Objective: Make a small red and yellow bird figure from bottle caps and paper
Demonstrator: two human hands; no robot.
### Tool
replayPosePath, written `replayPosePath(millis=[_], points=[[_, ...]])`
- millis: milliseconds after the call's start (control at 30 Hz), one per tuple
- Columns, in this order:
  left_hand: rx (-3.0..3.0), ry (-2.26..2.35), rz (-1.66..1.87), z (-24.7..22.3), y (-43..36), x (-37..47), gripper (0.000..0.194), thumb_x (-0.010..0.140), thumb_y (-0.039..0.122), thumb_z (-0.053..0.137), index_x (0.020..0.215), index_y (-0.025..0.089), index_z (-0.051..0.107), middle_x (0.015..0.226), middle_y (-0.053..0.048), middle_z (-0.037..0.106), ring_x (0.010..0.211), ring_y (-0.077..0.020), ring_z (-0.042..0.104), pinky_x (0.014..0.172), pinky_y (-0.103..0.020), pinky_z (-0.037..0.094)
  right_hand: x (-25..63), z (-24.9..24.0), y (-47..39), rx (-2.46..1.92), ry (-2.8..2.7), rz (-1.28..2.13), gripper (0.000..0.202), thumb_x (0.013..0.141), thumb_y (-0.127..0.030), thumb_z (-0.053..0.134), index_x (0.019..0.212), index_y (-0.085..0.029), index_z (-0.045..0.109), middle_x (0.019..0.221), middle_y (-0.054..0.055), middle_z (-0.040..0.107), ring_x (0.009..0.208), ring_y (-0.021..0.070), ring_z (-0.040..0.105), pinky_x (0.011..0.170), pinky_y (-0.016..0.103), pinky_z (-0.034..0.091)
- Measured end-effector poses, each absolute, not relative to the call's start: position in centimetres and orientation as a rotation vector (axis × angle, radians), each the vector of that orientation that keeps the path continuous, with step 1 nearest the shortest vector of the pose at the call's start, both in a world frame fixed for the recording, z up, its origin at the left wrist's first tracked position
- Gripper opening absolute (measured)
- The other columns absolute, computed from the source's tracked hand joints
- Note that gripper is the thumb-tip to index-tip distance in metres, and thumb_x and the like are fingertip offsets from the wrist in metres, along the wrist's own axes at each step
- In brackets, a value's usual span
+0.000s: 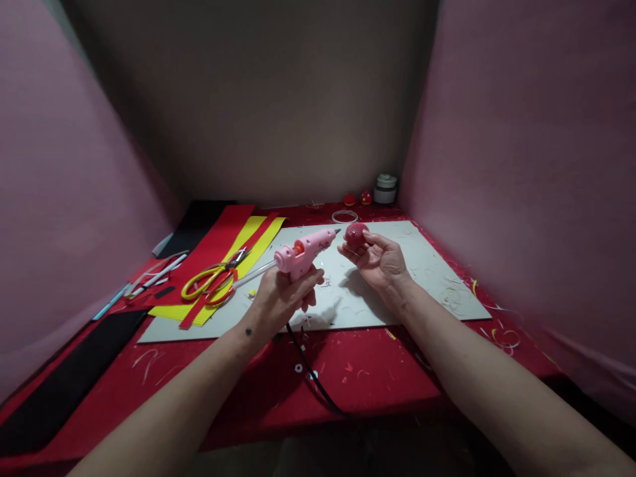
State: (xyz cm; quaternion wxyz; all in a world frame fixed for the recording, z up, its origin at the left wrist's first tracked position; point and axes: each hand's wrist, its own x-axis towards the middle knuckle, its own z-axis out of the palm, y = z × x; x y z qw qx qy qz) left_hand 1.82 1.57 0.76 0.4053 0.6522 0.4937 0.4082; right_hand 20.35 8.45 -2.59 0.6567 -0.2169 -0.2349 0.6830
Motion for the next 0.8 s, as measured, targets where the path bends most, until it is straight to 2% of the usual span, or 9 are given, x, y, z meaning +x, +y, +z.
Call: replayPosePath(millis=[167, 300, 433, 500, 600, 700, 800], points=[[1.621, 1.278, 1.019, 1.2, 1.1, 2.0, 0.031, 0.082, 0.042, 0.062, 0.07, 0.014, 0.064, 0.045, -0.002, 0.057, 0.041, -0.0091, 0.046, 0.044, -0.024, 0.035, 20.3, -2.5, 8.3, -0.52, -0.506, 1.546, 0.013, 0.063, -0.019, 0.067, 0.075, -0.016, 0.064, 0.067, 0.004, 0.069, 0.064, 0.0181, 0.063, 0.082, 0.042, 0.055], [1.643, 1.294, 1.057, 1.1, 1.3, 1.8, 0.032, 0.084, 0.041, 0.06, 0.063, 0.016, 0.058, 0.045, -0.001, 0.054, 0.042, -0.0101, 0.046, 0.046, -0.026, 0.036, 21.0, -1.7, 7.8, -0.502, -0.505, 1.54, 0.02, 0.063, -0.024, 0.069, 0.082, -0.019, 0.064, 0.071, 0.003, 0.07, 0.064, 0.0194, 0.064, 0.079, 0.043, 0.055], [1.579, 1.035, 1.091, 0.8, 2.1, 1.5, 0.012, 0.077, 0.025, 0.066, 0.077, 0.014, 0.061, 0.068, -0.004, 0.063, 0.06, -0.0132, 0.057, 0.059, -0.027, 0.046, 21.7, -0.3, 6.3, -0.295, -0.701, 1.617, 0.022, 0.069, -0.03, 0.066, 0.089, -0.021, 0.065, 0.082, 0.004, 0.073, 0.074, 0.0206, 0.066, 0.09, 0.048, 0.051], [1.51, 0.913, 1.057, 0.7, 2.5, 1.6, 0.02, 0.075, 0.022, 0.068, 0.091, 0.012, 0.063, 0.081, -0.007, 0.067, 0.07, -0.0154, 0.062, 0.069, -0.03, 0.049, 21.5, 0.3, 5.4, -0.185, -0.814, 1.684, 0.021, 0.072, -0.033, 0.063, 0.088, -0.021, 0.066, 0.085, 0.004, 0.073, 0.077, 0.0211, 0.066, 0.097, 0.053, 0.046], [1.413, 0.793, 0.976, 0.5, 2.8, 2.0, 0.035, 0.078, 0.027, 0.07, 0.107, 0.01, 0.06, 0.094, -0.011, 0.069, 0.085, -0.0197, 0.066, 0.081, -0.034, 0.05, 21.0, 0.7, 4.5, -0.151, -0.925, 1.758, 0.023, 0.072, -0.035, 0.06, 0.086, -0.02, 0.069, 0.089, 0.005, 0.074, 0.081, 0.0224, 0.067, 0.103, 0.054, 0.04], [1.311, 0.744, 0.985, 0.5, 2.9, 2.4, 0.039, 0.078, 0.029, 0.073, 0.109, 0.011, 0.06, 0.105, -0.013, 0.068, 0.095, -0.0219, 0.066, 0.09, -0.037, 0.049, 20.7, 0.7, 4.1, -0.204, -0.974, 1.754, 0.023, 0.071, -0.033, 0.06, 0.086, -0.019, 0.071, 0.089, 0.006, 0.074, 0.086, 0.0236, 0.066, 0.099, 0.051, 0.043], [1.221, 0.697, 0.99, 0.3, 3.1, 2.6, 0.038, 0.076, 0.027, 0.077, 0.107, 0.011, 0.063, 0.104, -0.011, 0.068, 0.094, -0.0195, 0.066, 0.092, -0.035, 0.048, 20.7, 0.7, 4.1, -0.245, -1.027, 1.736, 0.022, 0.071, -0.03, 0.061, 0.086, -0.019, 0.071, 0.089, 0.007, 0.073, 0.087, 0.0248, 0.065, 0.088, 0.048, 0.049]])
